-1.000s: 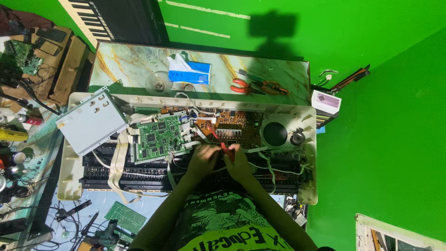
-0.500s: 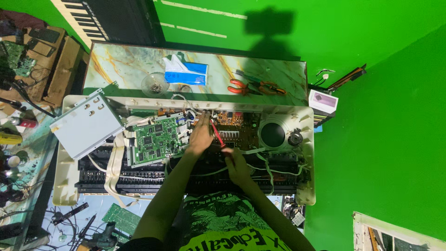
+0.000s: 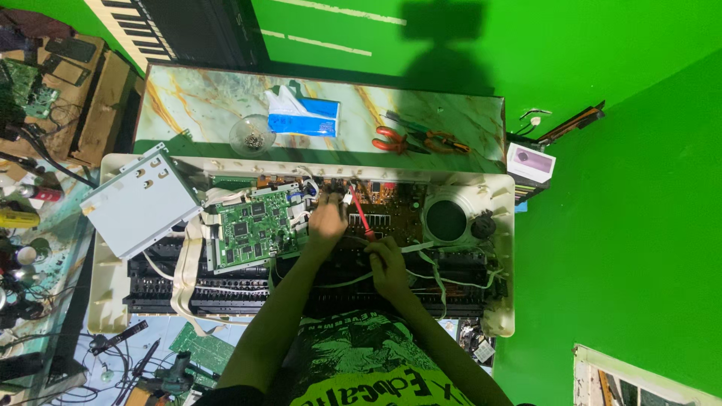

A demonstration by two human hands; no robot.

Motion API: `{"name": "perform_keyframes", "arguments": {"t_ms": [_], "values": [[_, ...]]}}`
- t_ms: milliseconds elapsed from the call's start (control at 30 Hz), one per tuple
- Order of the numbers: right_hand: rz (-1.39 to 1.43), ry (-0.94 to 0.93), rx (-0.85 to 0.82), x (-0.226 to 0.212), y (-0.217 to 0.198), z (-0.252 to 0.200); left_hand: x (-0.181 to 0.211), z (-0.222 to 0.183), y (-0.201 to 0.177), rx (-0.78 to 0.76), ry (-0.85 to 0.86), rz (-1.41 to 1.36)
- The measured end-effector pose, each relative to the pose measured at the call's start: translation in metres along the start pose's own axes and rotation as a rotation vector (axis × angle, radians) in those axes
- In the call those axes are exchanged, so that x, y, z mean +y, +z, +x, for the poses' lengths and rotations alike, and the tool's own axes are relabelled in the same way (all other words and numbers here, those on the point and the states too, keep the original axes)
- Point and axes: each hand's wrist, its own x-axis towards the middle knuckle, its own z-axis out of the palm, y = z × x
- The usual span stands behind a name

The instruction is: The person removes screws from a circuit board inside an opened electronic keyboard using a screwdriver and pulls on internal wiring with pliers.

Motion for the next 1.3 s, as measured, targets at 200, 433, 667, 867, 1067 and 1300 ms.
{"name": "perform_keyframes", "arguments": {"t_ms": [200, 433, 667, 867, 1067, 1300], "values": [[0.001, 0.012, 0.008, 0.007, 0.001, 0.009, -0.006, -0.02, 0.01, -0.115, 0.042, -0.032], [0.01, 0.028, -0.024, 0.005, 0.0, 0.019, 0.004, -0.001, -0.043, -0.497, -0.231, -0.511], [0.001, -0.013, -0.098, 0.006, 0.011, 0.031, -0.02, -0.001, -0.056, -0.466, -0.244, -0.157], [-0.014, -0.065, -0.14, -0.001, 0.028, 0.038, -0.066, 0.016, -0.065, -0.547, -0.514, 0.019], [-0.038, -0.04, -0.067, -0.011, 0.054, 0.052, -0.067, 0.042, -0.062, -0.683, -0.544, -0.279], [-0.097, -0.008, -0.045, -0.029, 0.064, 0.048, -0.059, 0.023, -0.08, -0.361, -0.205, -0.23]]}}
